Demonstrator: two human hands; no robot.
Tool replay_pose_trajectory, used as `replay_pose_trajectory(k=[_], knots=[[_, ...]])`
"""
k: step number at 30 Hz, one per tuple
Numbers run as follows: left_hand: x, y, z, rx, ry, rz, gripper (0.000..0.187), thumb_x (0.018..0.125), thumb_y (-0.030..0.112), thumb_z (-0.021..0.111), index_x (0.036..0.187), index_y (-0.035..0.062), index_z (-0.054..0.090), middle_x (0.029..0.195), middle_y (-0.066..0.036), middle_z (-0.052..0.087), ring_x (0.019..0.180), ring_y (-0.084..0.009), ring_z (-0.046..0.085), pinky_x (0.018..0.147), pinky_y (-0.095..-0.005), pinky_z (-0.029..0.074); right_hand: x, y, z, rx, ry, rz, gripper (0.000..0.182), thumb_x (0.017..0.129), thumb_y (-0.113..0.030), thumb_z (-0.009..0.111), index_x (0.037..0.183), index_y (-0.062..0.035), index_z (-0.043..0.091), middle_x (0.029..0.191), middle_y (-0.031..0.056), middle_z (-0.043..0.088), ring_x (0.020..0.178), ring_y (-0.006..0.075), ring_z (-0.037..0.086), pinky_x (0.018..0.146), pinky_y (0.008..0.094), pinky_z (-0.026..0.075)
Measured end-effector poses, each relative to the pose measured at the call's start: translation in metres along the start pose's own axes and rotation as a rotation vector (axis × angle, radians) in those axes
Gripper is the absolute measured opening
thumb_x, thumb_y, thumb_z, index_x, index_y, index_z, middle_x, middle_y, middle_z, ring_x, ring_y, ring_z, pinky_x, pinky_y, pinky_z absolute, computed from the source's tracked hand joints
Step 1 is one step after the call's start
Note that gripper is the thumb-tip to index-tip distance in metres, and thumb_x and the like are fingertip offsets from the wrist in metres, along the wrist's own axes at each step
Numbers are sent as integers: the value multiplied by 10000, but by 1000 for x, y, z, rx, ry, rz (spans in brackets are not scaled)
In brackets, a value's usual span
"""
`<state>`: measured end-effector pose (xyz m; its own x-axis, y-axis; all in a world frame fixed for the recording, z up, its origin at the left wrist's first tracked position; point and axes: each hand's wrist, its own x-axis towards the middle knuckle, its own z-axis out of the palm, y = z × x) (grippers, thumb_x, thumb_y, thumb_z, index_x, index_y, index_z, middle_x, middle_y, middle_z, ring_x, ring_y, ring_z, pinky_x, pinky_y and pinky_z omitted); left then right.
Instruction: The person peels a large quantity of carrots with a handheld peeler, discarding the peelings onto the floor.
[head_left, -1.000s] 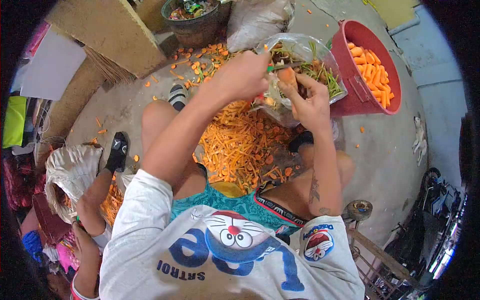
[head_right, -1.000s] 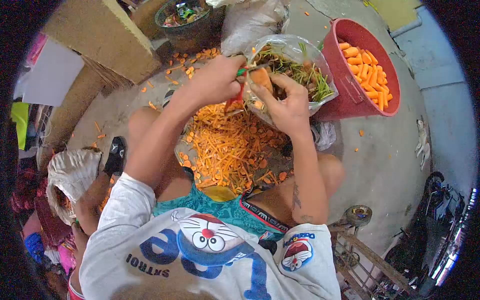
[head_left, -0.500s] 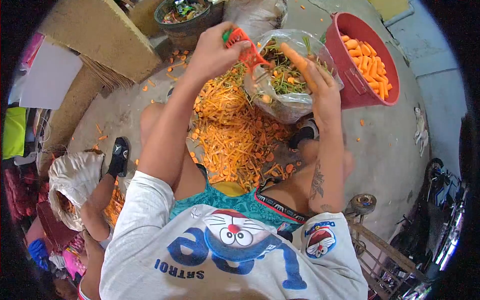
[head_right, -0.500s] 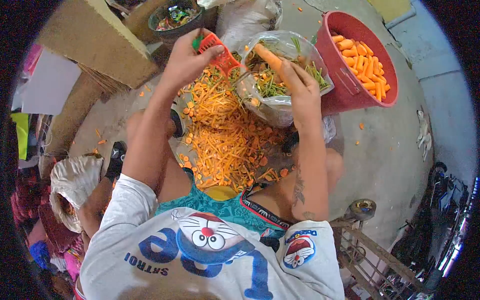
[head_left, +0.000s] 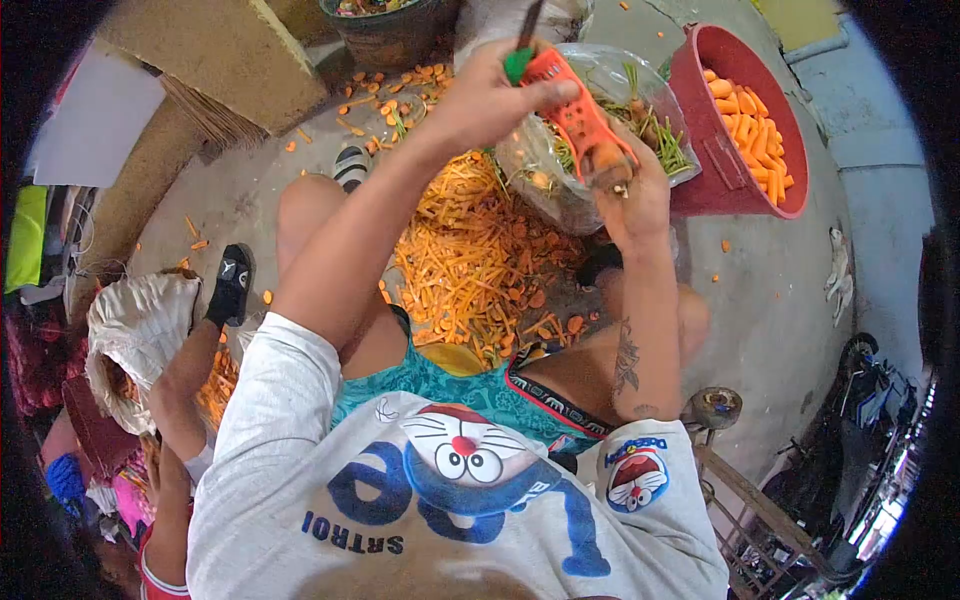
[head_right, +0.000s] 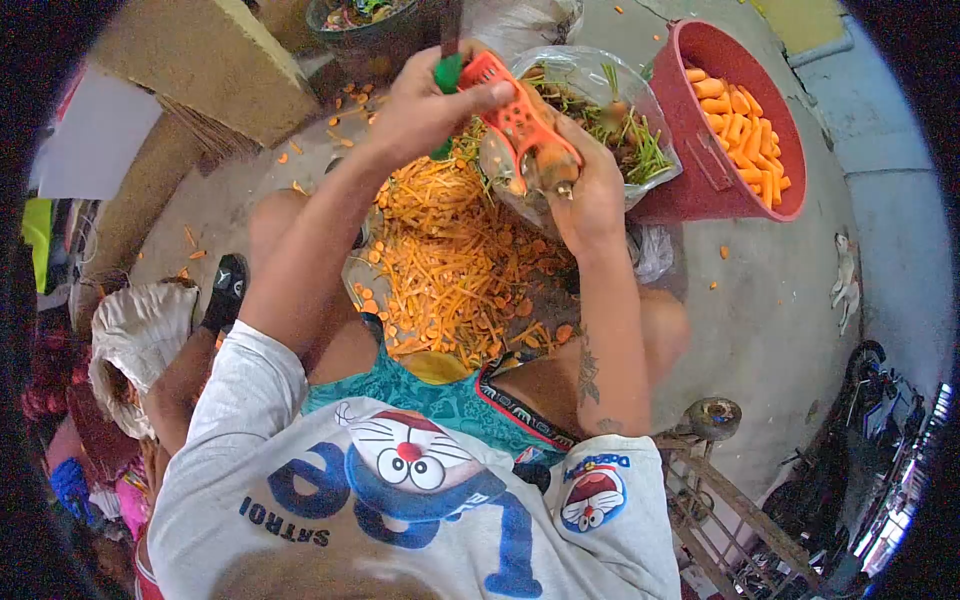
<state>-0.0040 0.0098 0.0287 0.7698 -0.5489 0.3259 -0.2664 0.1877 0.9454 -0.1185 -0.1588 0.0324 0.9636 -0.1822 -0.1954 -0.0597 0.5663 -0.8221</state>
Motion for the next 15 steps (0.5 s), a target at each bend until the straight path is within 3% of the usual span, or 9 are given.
replay_pose_trajectory(k=[3,5,6,7,9,11,12,13,15], knots=[[-1,-4,10,-27,-19,128,237,895,239,807,964,56,672,734,45,626,671,-58,591,632,-254,504,-6,3,0,-46,20,-30,421,1056,-256,467,1350,24,575,1137,99,670,938,176,628,769,312,482],[10,-6,-4,167,234,264,221,895,217,804,961,51,673,759,30,649,719,-76,626,684,-262,529,-8,2,-4,-38,3,-27,431,1054,-253,468,1358,36,566,1159,110,672,958,189,637,805,321,501],[17,-6,-24,297,294,234,223,879,200,815,972,52,675,805,32,667,734,-73,621,685,-264,525,-8,-1,-5,-19,-60,-8,432,1049,-255,471,1351,36,574,1194,119,670,996,202,645,845,331,512],[21,5,-41,285,320,51,93,944,57,695,958,0,623,819,-56,710,699,-139,688,622,-306,547,-7,-3,-7,1,-124,9,434,1045,-258,473,1344,36,582,1229,129,668,1034,216,654,885,341,523],[19,15,-45,11,520,-48,112,945,88,716,938,17,629,805,-45,698,684,-144,678,609,-312,542,0,-1,-29,21,-153,10,441,1042,-252,479,1355,44,573,1255,136,660,1069,222,653,926,352,523],[7,-10,-19,202,318,42,215,859,169,825,971,56,680,799,38,666,738,-77,623,689,-267,526,0,-6,-27,44,-178,-3,449,1039,-246,484,1366,51,564,1282,143,651,1105,228,653,967,363,523],[-5,7,10,72,230,163,225,845,177,843,960,65,685,757,43,657,721,-72,618,671,-267,521,-8,-9,-10,-15,-99,-49,464,1039,-245,484,1385,58,544,1275,140,650,1102,223,653,971,362,521],[-3,7,11,69,227,162,225,845,177,843,960,65,685,757,43,657,721,-72,618,671,-267,521,-12,-12,-1,-77,-21,-93,480,1040,-244,485,1404,66,524,1268,137,650,1099,218,653,975,360,519],[-3,4,14,59,202,281,230,846,199,846,957,69,692,754,39,667,709,-67,618,655,-271,520,-15,-11,-10,-29,-107,-74,489,1038,-224,486,1423,77,500,1264,143,649,1116,220,655,987,366,522]])
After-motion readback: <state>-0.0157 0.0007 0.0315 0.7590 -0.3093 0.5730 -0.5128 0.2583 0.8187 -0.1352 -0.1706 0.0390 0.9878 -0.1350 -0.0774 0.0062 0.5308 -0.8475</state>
